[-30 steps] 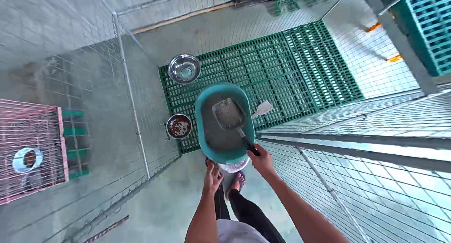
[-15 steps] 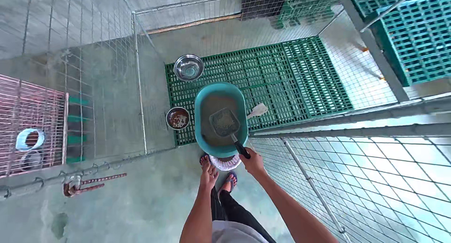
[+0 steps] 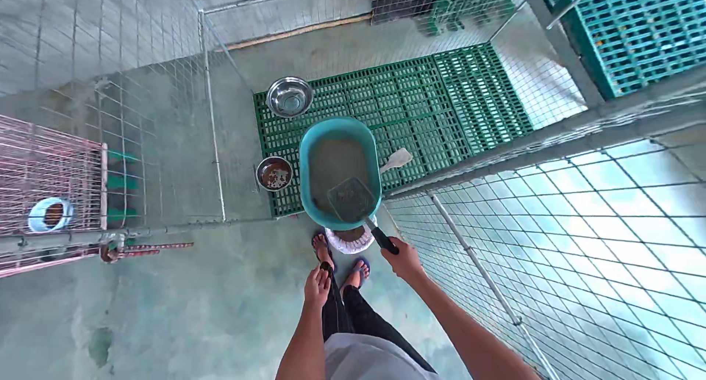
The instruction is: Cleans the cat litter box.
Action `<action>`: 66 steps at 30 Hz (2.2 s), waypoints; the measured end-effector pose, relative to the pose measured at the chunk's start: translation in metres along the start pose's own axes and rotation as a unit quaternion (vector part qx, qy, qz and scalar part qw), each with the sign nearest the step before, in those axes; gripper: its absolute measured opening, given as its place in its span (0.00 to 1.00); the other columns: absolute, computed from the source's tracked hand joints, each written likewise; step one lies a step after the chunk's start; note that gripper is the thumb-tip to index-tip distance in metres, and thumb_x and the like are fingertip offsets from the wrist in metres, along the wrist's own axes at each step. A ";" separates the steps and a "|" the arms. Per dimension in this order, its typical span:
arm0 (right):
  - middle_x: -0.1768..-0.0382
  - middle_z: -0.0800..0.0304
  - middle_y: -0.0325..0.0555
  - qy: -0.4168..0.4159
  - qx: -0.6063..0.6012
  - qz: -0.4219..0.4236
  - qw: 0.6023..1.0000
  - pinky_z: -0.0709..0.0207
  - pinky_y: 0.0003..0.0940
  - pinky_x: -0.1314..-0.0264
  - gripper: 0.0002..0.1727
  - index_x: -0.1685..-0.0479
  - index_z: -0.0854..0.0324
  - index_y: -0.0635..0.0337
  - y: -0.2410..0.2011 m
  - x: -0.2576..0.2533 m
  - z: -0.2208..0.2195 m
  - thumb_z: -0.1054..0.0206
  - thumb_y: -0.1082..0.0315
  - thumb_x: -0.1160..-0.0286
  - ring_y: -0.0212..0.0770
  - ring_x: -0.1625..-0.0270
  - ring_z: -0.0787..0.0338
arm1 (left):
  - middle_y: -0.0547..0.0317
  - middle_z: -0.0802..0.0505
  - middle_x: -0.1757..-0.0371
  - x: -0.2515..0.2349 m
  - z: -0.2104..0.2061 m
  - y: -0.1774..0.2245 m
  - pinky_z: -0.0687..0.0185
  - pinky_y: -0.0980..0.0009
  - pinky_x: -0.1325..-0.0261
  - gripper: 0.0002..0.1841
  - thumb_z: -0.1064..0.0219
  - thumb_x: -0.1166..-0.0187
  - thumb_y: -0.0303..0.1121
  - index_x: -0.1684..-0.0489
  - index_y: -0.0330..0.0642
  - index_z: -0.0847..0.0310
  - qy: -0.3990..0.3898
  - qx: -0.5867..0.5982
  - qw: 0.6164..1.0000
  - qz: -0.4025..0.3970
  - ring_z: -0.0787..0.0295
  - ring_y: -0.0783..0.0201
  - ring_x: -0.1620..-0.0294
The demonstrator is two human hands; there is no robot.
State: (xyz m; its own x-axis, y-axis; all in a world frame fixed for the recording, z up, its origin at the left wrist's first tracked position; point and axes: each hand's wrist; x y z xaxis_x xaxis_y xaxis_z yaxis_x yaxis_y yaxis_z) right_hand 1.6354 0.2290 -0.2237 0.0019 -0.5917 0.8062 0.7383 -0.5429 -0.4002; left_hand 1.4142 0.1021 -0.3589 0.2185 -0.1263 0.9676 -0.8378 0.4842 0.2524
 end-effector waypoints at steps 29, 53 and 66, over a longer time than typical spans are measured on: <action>0.50 0.08 0.67 -0.046 -0.012 -0.238 0.970 0.14 0.59 0.45 0.27 0.28 0.22 0.66 0.088 0.041 -0.040 0.31 0.56 0.18 0.61 0.54 0.06 | 0.33 0.25 0.22 -0.046 -0.159 0.043 0.20 0.47 0.38 0.32 0.37 0.14 0.34 0.12 0.38 0.45 -0.016 -0.086 0.992 -0.086 0.22 0.42 0.32; 0.25 0.24 0.75 0.382 -0.368 -0.177 0.829 0.28 0.51 0.18 0.32 0.15 0.42 0.75 -0.125 -0.272 0.053 0.41 0.63 0.09 0.64 0.22 0.20 | 0.45 0.18 0.51 -0.050 -0.281 0.196 0.16 0.69 0.60 0.16 0.43 0.19 0.24 0.35 0.34 0.31 -0.089 -0.201 0.971 -0.091 0.17 0.59 0.59; 0.20 0.29 0.74 0.280 -0.112 -0.176 0.937 0.38 0.67 0.17 0.25 0.22 0.26 0.68 -0.107 -0.306 0.044 0.45 0.61 0.09 0.71 0.16 0.30 | 0.42 0.23 0.23 -0.082 -0.261 0.186 0.18 0.59 0.34 0.25 0.45 0.08 0.41 0.16 0.42 0.40 -0.105 -0.112 0.987 -0.038 0.20 0.52 0.31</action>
State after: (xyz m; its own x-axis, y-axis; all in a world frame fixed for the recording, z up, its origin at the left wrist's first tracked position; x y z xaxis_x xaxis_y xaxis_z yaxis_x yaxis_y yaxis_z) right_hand 1.5856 0.4946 -0.4082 -0.6155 -0.5381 0.5759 0.4658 -0.8378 -0.2849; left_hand 1.3711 0.4280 -0.3911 0.1478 -0.3358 0.9302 -0.6857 0.6430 0.3411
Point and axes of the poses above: each hand's wrist, its own x-axis away from the middle knuckle, its own z-axis out of the back of the hand, y = z × x
